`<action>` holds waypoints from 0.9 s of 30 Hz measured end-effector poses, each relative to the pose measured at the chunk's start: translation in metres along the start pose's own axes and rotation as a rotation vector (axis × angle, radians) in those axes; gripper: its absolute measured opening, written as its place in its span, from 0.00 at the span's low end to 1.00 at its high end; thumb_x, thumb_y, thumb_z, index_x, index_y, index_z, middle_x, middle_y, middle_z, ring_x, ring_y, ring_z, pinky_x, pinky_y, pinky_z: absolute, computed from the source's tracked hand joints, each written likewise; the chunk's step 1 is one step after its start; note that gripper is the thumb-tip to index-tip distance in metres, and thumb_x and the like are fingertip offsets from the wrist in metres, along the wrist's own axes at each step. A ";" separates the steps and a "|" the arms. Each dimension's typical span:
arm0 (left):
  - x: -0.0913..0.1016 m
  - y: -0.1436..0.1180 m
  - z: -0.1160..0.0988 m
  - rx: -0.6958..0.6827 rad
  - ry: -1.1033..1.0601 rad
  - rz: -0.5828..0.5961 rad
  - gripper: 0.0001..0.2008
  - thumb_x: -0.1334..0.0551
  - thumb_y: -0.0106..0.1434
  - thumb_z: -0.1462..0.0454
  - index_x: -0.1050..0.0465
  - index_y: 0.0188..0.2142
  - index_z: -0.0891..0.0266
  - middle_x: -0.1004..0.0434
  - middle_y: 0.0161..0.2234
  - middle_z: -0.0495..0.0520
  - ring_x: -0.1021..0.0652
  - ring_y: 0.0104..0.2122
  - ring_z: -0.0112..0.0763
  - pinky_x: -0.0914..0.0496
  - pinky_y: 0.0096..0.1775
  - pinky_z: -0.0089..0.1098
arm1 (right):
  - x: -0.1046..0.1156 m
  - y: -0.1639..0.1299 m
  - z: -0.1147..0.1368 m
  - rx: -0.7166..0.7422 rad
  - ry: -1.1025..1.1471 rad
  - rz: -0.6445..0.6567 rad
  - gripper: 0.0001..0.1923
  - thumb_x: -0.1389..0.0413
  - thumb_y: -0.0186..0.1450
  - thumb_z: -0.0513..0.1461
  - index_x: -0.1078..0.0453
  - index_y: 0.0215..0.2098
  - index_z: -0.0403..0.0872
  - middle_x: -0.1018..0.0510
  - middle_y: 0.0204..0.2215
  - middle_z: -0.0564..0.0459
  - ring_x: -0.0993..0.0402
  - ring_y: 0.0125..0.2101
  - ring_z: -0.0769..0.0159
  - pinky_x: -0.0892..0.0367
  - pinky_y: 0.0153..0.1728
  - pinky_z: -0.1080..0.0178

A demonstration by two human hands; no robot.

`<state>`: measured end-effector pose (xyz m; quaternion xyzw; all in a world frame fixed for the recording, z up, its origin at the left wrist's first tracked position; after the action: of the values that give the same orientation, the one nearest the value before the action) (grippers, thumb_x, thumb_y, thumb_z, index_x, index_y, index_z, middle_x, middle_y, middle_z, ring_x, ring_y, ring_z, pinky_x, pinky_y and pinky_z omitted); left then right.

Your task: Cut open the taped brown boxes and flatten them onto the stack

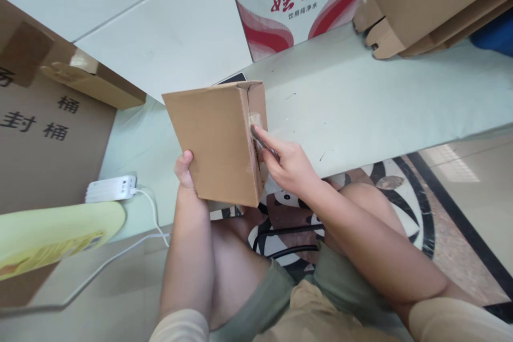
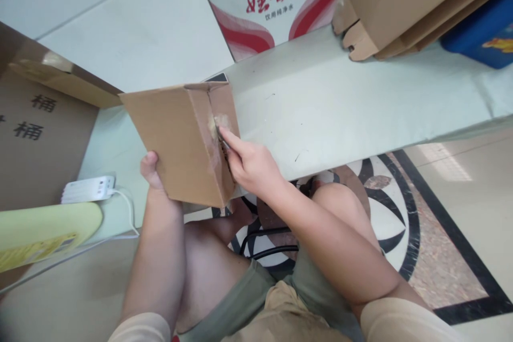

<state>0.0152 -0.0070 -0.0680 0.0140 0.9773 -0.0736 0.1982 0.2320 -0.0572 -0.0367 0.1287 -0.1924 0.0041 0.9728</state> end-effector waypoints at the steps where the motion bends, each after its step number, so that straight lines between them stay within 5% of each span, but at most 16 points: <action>1: 0.000 0.000 0.000 0.000 0.012 -0.001 0.27 0.29 0.51 0.46 0.21 0.45 0.59 0.15 0.44 0.58 0.19 0.50 0.52 0.23 0.51 0.47 | 0.000 0.000 0.000 -0.001 -0.002 0.002 0.29 0.54 0.72 0.39 0.31 0.68 0.45 0.14 0.43 0.48 0.16 0.39 0.59 0.20 0.44 0.55; 7: 0.001 -0.002 0.002 0.021 0.029 0.006 0.29 0.31 0.53 0.44 0.22 0.48 0.58 0.17 0.46 0.58 0.22 0.56 0.56 0.25 0.54 0.49 | -0.001 0.000 -0.002 0.000 -0.012 0.010 0.30 0.54 0.71 0.38 0.32 0.69 0.44 0.14 0.43 0.48 0.16 0.40 0.59 0.20 0.43 0.55; 16: 0.003 0.000 -0.003 -0.033 -0.073 0.009 0.25 0.28 0.52 0.48 0.19 0.45 0.61 0.13 0.42 0.54 0.18 0.40 0.41 0.21 0.43 0.39 | -0.002 0.000 0.004 -0.008 0.000 0.037 0.29 0.54 0.72 0.38 0.32 0.69 0.45 0.14 0.43 0.49 0.16 0.40 0.59 0.20 0.44 0.56; 27: -0.007 -0.003 -0.006 -0.051 -0.055 -0.005 0.26 0.28 0.51 0.48 0.19 0.44 0.61 0.13 0.40 0.56 0.18 0.40 0.44 0.21 0.42 0.39 | -0.001 0.000 0.002 -0.037 -0.006 0.061 0.29 0.54 0.72 0.38 0.33 0.69 0.44 0.14 0.45 0.47 0.16 0.43 0.57 0.20 0.46 0.54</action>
<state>0.0189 -0.0092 -0.0593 0.0047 0.9731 -0.0496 0.2249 0.2304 -0.0581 -0.0354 0.1048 -0.1991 0.0299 0.9739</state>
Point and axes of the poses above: each hand's wrist, its own y-axis towards the middle knuckle, its own x-axis out of the back of the hand, z = x × y, the point moved 8 cm from there along y, towards the middle knuckle
